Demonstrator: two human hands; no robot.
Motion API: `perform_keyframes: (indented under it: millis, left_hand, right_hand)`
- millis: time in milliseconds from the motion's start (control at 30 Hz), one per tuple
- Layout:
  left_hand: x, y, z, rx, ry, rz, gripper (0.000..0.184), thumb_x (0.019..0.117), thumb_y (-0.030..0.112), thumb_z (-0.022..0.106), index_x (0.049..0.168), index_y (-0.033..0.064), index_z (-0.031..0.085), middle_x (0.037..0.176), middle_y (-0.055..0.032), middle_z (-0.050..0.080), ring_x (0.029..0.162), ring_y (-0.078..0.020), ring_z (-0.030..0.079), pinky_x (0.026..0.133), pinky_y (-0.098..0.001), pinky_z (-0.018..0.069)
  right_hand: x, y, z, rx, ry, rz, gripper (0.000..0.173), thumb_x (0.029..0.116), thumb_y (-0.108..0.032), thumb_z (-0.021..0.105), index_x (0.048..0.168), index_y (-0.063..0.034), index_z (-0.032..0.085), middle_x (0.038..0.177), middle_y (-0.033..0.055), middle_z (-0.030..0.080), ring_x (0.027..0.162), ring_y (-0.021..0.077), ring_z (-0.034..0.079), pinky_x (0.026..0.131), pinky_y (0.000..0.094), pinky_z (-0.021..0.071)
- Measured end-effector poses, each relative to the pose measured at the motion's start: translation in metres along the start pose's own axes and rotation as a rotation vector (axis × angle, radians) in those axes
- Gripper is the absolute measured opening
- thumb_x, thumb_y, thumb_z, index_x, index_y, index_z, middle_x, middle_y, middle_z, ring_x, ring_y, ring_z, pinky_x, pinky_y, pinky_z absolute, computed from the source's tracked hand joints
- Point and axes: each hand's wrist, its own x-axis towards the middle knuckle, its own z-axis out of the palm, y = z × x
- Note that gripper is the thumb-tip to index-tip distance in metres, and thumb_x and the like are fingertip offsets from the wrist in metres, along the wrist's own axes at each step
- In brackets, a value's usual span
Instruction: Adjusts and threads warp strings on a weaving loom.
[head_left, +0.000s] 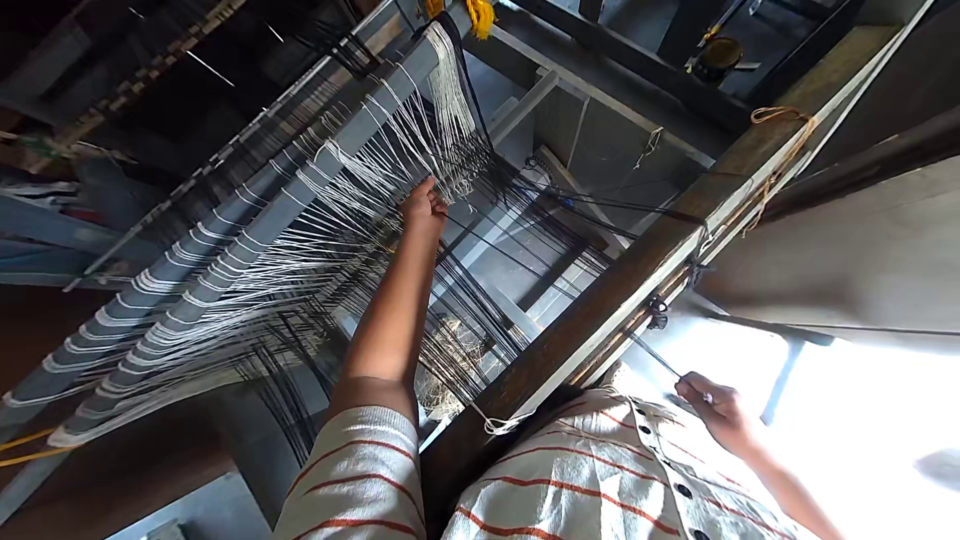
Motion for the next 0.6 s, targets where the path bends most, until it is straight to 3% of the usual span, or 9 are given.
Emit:
perform_keyframes:
  millis: [200,433,600]
  left_hand:
    - [0.0012,0.0005,0.0028,0.0,-0.018,-0.006,0.014,0.1041,0.018,0.055,0.09,0.0173,0.054,0.055,0.0097,0.035,0.04,-0.0005,0.032,0.039,-0.0144,0.0317]
    - [0.005,-0.0017,0.0046,0.026,-0.007,0.0,0.023,0.1034,0.015,0.055,0.082,0.0198,0.047,0.055,0.0098,0.035,0.041,-0.001,0.033,0.041,-0.0153,0.0335]
    - [0.0014,-0.0017,0.0032,-0.033,0.033,0.014,0.014,0.1033,0.012,0.052,0.09,0.0163,0.05,0.066,0.0053,0.046,0.048,-0.0027,0.043,0.047,-0.0156,0.0411]
  right_hand:
    - [-0.0002,0.0006,0.0004,-0.004,0.006,0.0,0.032,0.0981,-0.019,0.047,0.084,0.0029,0.065,0.068,0.0043,0.059,0.062,-0.0007,0.051,0.059,0.0163,0.0414]
    - [-0.0003,-0.0007,-0.0011,-0.006,0.007,0.004,0.031,0.0972,-0.019,0.048,0.085,0.0039,0.065,0.067,0.0061,0.059,0.061,0.0033,0.053,0.059,0.0213,0.0439]
    - [-0.0007,-0.0017,-0.0007,-0.006,0.007,-0.004,0.031,0.097,-0.017,0.047,0.084,0.0039,0.066,0.067,0.0057,0.06,0.062,0.0013,0.052,0.059,0.0185,0.0428]
